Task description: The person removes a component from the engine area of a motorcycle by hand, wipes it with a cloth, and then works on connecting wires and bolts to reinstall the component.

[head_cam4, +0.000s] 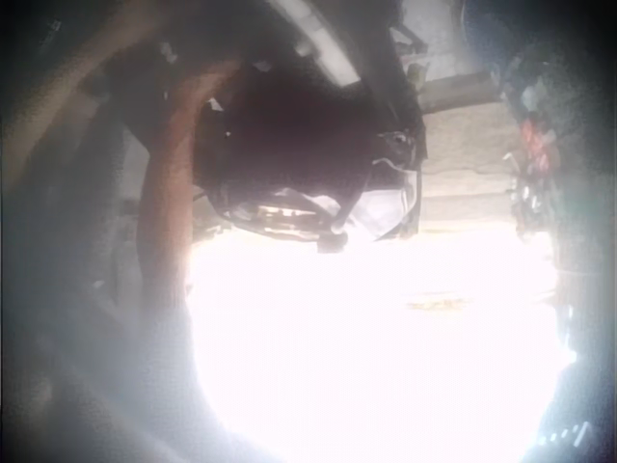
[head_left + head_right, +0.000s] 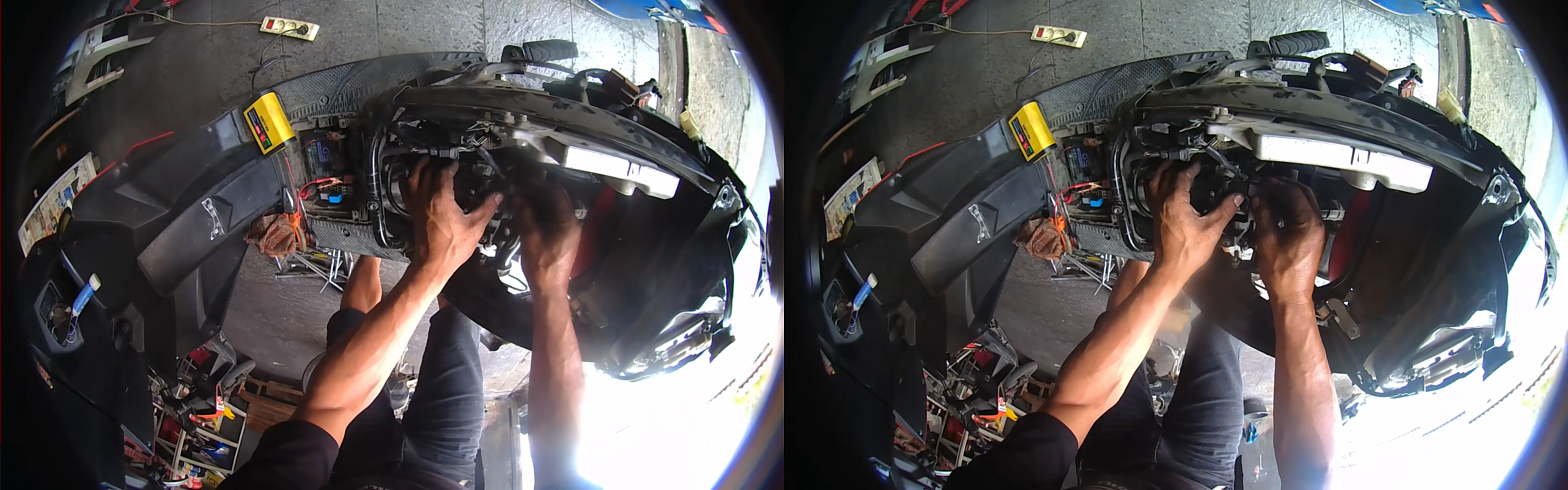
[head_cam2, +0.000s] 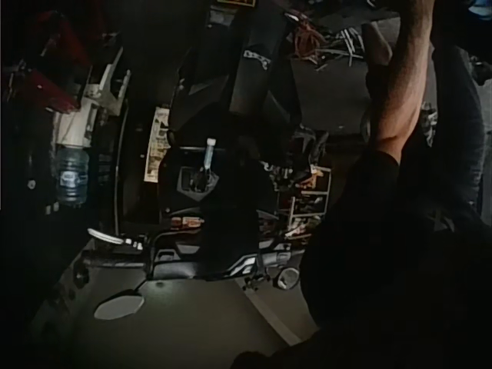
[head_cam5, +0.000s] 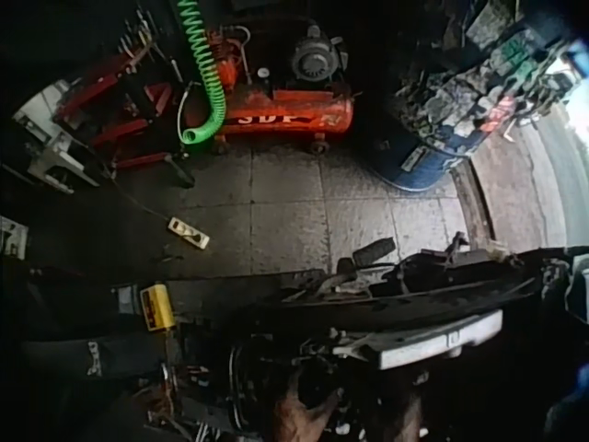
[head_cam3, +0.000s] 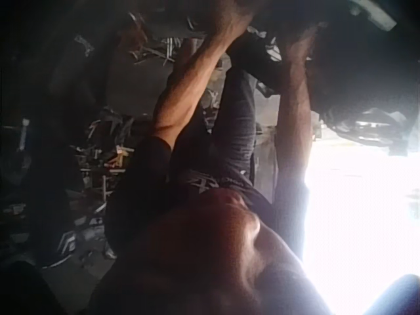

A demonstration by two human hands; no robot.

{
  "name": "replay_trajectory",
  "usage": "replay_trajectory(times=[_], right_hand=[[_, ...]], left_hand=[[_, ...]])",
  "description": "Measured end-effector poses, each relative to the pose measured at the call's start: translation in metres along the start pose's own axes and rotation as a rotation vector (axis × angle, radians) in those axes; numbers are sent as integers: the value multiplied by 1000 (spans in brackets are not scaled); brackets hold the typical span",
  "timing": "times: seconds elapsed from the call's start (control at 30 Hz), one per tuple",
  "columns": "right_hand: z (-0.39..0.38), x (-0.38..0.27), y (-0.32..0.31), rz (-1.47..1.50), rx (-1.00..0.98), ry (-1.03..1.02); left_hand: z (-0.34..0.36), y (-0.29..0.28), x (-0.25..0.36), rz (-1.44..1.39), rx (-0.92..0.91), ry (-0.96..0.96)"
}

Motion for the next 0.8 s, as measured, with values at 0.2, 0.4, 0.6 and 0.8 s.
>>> replay_trajectory(times=[0.2, 0.4, 0.6, 0.8], right_hand=[[4, -8, 4, -26, -105, -120], [11, -13, 6, -38, -153, -142], [6, -25, -5, -374, -69, -207], [16, -31, -3, -383, -180, -250]], left_hand=[[0, -2, 2, -17, 28, -46], [6, 2, 0, 23, -80, -125], [14, -11, 4, 210, -116, 90], [16, -3, -1, 17, -212, -88]])
Point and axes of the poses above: each hand's wrist, its own z-axis towards the middle knuckle, its own y-axis out of the palm, x = y × z, the point moved 6 cm from there along z, towards the middle knuckle, and after that the axes turned 11 degrees about x, right-handed, at the moved point
